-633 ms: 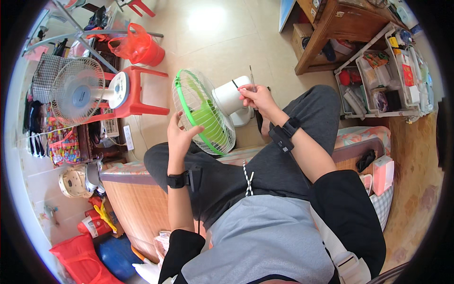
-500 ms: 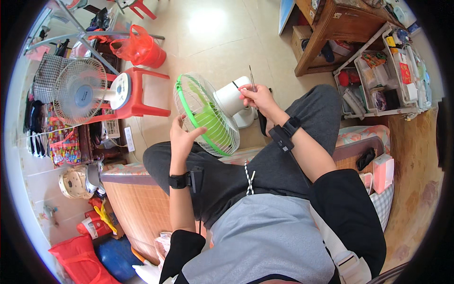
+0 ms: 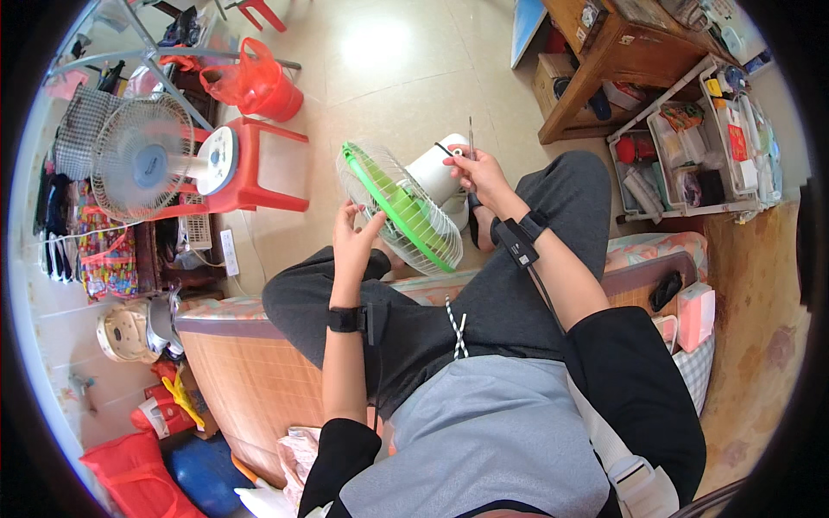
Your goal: The recorder is attempting to repair or inspect a small green and white desktop fan using a tool.
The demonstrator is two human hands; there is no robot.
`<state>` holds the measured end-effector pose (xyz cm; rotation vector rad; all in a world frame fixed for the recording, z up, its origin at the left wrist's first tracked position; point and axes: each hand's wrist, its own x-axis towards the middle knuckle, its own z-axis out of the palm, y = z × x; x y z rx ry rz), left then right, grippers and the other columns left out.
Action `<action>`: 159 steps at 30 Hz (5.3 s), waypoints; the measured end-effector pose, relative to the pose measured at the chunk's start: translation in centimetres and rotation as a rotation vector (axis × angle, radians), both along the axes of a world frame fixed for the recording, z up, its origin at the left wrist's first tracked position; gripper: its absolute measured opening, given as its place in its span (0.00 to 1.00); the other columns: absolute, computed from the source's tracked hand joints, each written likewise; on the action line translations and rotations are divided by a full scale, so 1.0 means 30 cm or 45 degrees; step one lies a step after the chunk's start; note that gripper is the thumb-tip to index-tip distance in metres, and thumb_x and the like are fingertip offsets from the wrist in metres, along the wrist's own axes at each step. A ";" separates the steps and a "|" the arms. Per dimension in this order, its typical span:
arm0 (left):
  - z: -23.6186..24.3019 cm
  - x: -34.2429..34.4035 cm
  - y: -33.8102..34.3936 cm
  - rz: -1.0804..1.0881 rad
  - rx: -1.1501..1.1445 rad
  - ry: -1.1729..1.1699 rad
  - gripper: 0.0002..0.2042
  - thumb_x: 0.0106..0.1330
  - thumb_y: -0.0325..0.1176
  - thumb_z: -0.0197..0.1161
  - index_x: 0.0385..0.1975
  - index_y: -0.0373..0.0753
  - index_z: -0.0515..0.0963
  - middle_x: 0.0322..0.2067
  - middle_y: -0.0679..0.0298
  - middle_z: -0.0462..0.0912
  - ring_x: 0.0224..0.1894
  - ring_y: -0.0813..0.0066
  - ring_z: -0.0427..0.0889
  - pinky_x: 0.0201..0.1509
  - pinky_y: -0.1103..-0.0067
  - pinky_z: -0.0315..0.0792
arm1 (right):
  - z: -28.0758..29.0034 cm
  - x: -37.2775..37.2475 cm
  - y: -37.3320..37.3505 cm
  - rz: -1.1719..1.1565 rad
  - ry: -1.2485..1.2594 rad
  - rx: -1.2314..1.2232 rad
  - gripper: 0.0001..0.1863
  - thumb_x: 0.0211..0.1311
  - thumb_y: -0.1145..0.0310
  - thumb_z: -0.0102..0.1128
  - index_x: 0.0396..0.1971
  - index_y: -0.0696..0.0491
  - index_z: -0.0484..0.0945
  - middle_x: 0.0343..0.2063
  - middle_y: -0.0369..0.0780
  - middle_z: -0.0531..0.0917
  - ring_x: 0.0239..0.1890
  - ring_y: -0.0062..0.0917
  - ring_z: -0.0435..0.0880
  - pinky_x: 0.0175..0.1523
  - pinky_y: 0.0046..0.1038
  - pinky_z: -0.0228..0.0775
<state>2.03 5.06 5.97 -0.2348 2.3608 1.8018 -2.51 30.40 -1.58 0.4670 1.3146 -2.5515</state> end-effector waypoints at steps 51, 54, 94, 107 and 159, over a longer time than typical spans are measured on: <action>-0.135 -0.026 -0.037 -0.044 0.237 0.181 0.18 0.54 0.28 0.64 0.42 0.39 0.64 0.64 0.49 0.52 0.60 0.62 0.62 0.62 0.69 0.58 | -0.424 0.096 -0.132 -0.220 -0.738 1.081 0.11 0.40 0.69 0.69 0.20 0.59 0.77 0.24 0.42 0.82 0.27 0.28 0.79 0.35 0.31 0.68; -0.134 -0.029 -0.028 -0.071 0.215 0.229 0.18 0.54 0.29 0.64 0.42 0.39 0.64 0.63 0.49 0.53 0.59 0.63 0.63 0.60 0.70 0.60 | -0.526 0.086 -0.107 -0.170 -0.746 1.140 0.11 0.40 0.69 0.69 0.19 0.60 0.77 0.22 0.42 0.82 0.26 0.28 0.79 0.34 0.30 0.68; -0.120 -0.019 -0.023 -0.033 0.168 0.214 0.17 0.55 0.28 0.63 0.42 0.37 0.66 0.64 0.48 0.52 0.61 0.62 0.62 0.61 0.69 0.60 | -0.625 0.099 -0.059 -0.238 -0.925 -0.390 0.03 0.62 0.74 0.50 0.29 0.50 0.71 0.22 0.32 0.77 0.13 0.13 0.59 0.21 0.19 0.52; -0.133 -0.028 -0.022 0.008 0.158 0.192 0.16 0.56 0.29 0.63 0.42 0.39 0.66 0.64 0.50 0.54 0.61 0.61 0.62 0.61 0.68 0.60 | -0.526 0.080 -0.093 -0.253 -0.813 -0.385 0.04 0.56 0.78 0.51 0.30 0.55 0.70 0.22 0.36 0.72 0.17 0.19 0.63 0.19 0.22 0.51; -0.123 0.029 -0.052 -0.030 0.196 0.116 0.19 0.49 0.21 0.65 0.40 0.37 0.65 0.63 0.50 0.55 0.60 0.65 0.63 0.62 0.72 0.57 | -0.405 0.087 -0.003 0.229 -0.788 -0.186 0.07 0.58 0.66 0.57 0.23 0.51 0.75 0.17 0.28 0.72 0.12 0.11 0.57 0.19 0.17 0.51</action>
